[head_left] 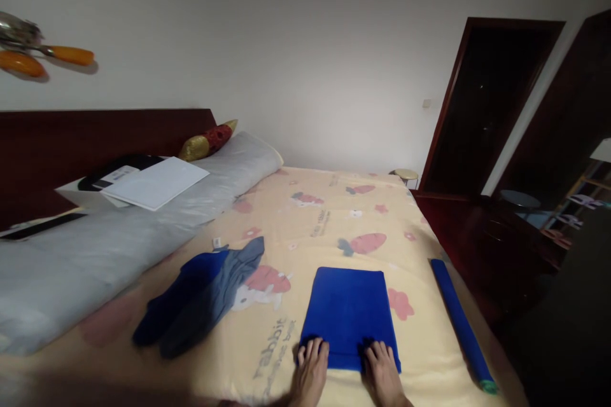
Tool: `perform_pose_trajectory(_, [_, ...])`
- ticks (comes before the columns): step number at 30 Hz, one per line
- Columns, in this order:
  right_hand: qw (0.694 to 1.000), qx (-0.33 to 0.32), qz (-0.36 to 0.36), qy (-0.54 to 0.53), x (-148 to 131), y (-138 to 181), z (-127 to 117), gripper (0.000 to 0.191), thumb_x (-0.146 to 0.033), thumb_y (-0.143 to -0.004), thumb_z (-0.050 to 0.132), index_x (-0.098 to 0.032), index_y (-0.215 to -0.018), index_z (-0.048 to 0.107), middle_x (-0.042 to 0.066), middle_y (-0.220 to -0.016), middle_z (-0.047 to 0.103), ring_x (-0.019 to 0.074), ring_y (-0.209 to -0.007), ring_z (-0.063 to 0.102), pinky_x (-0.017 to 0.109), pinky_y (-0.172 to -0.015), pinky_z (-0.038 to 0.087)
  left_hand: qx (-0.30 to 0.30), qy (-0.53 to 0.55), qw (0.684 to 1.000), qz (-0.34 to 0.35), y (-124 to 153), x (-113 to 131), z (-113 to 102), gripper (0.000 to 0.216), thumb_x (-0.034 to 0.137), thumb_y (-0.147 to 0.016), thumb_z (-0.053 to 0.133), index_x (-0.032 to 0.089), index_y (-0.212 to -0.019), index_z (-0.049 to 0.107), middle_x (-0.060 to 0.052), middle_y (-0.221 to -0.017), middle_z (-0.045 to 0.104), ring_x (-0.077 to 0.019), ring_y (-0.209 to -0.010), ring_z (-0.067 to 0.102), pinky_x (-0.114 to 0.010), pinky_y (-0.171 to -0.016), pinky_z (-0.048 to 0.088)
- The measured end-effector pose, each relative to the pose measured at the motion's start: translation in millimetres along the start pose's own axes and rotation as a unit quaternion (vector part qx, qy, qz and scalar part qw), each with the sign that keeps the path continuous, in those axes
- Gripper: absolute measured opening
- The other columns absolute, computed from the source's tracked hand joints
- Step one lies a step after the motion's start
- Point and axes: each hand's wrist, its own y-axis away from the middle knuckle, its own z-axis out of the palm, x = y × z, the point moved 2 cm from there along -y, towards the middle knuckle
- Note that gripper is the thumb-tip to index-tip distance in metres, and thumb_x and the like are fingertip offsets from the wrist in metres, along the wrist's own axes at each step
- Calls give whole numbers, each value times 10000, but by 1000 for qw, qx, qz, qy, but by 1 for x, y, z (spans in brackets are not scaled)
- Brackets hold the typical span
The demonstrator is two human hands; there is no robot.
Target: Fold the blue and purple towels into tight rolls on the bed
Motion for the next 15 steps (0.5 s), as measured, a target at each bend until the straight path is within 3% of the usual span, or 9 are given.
perform_pose_trajectory(5, [998, -34, -50, -16, -22, -3, 23, 283, -150, -845, 534, -290, -1086, 581, 23, -1061, 629, 248, -1032, 552, 408, -941, 381, 5, 46, 999, 23, -1, 36, 13, 482, 119, -924, 275, 308, -1258, 566, -26, -1316, 581, -201, -1274, 469, -402, -1097, 349])
perform_pose_trajectory(8, [998, -52, -30, -27, -27, -6, 24, 308, -89, -837, 467, -288, -1033, 599, 16, -1025, 628, 230, -995, 561, 377, -892, 403, 11, 64, 997, 52, -3, 50, 8, 480, 106, -911, 283, 315, -1218, 587, -16, -1292, 593, -190, -1246, 493, -368, -1063, 387])
perform_pose_trajectory(10, [999, -46, 1, -14, -14, -5, 13, 375, -45, -793, 439, -289, -1021, 608, 25, -1018, 619, 230, -968, 561, 362, -851, 412, 22, 55, 997, 48, -3, 39, -1, 477, 108, -919, 267, 311, -1202, 592, -21, -1248, 609, -185, -1218, 504, -357, -1040, 389])
perform_pose_trajectory(15, [997, -22, 49, 47, 36, 7, -24, 476, -43, -682, 508, -266, -1091, 604, 56, -1015, 605, 258, -940, 539, 384, -864, 404, 72, -24, 997, -27, 0, -15, -28, 404, 131, -924, 324, 264, -1163, 621, -59, -1165, 630, -220, -1136, 525, -416, -1026, 356])
